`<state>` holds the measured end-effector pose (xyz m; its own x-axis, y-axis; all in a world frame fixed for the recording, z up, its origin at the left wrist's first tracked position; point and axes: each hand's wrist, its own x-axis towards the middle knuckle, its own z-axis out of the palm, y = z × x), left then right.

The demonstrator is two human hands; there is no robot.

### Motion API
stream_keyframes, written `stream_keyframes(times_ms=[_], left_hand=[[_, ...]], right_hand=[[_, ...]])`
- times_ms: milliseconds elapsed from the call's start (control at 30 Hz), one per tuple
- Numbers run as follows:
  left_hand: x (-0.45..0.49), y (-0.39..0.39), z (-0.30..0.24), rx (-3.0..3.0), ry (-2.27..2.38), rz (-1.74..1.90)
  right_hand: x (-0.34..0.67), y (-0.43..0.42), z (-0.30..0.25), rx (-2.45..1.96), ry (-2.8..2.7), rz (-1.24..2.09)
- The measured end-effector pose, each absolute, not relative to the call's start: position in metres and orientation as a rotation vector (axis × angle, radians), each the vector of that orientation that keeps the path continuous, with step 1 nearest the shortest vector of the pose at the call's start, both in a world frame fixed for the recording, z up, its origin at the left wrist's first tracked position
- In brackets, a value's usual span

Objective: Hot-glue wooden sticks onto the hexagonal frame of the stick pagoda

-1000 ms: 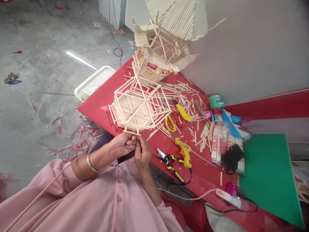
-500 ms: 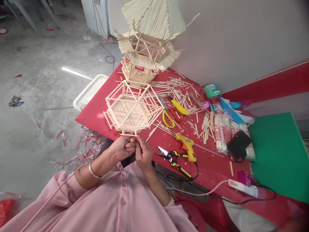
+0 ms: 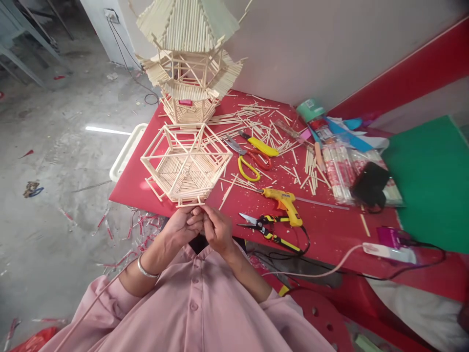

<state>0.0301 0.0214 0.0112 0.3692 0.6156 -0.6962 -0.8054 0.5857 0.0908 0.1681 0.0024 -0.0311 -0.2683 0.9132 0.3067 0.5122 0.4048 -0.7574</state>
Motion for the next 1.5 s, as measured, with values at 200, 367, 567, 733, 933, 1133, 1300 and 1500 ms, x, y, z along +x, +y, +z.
stream_keyframes(times_ms=[200, 367, 567, 733, 933, 1133, 1300, 1500], left_hand=[[0.0301, 0.0219, 0.0126, -0.291, 0.768, 0.928], [0.0295, 0.0218, 0.0110, -0.283, 0.767, 0.926], [0.0296, 0.0217, 0.0105, -0.270, 0.760, 0.923], [0.0299, 0.0218, 0.0118, -0.278, 0.760, 0.922], [0.0305, 0.0215, 0.0138, -0.285, 0.765, 0.926], [0.0300, 0.0215, 0.0112, -0.292, 0.752, 0.939], [0.0299, 0.0217, 0.0108, -0.280, 0.751, 0.930], [0.0307, 0.0204, 0.0109, -0.275, 0.749, 0.945]], right_hand=[[0.1683, 0.0027, -0.0330, -1.213, -1.920, 0.693], [0.1688, 0.0028, -0.0323, -1.213, -1.927, 0.686], [0.1683, 0.0030, -0.0311, -1.217, -1.914, 0.709], [0.1687, 0.0024, -0.0338, -1.213, -1.911, 0.716], [0.1688, 0.0019, -0.0361, -1.201, -1.899, 0.731], [0.1689, 0.0016, -0.0350, -1.218, -1.908, 0.740], [0.1690, 0.0017, -0.0336, -1.214, -1.908, 0.739], [0.1685, 0.0022, -0.0322, -1.211, -1.907, 0.731]])
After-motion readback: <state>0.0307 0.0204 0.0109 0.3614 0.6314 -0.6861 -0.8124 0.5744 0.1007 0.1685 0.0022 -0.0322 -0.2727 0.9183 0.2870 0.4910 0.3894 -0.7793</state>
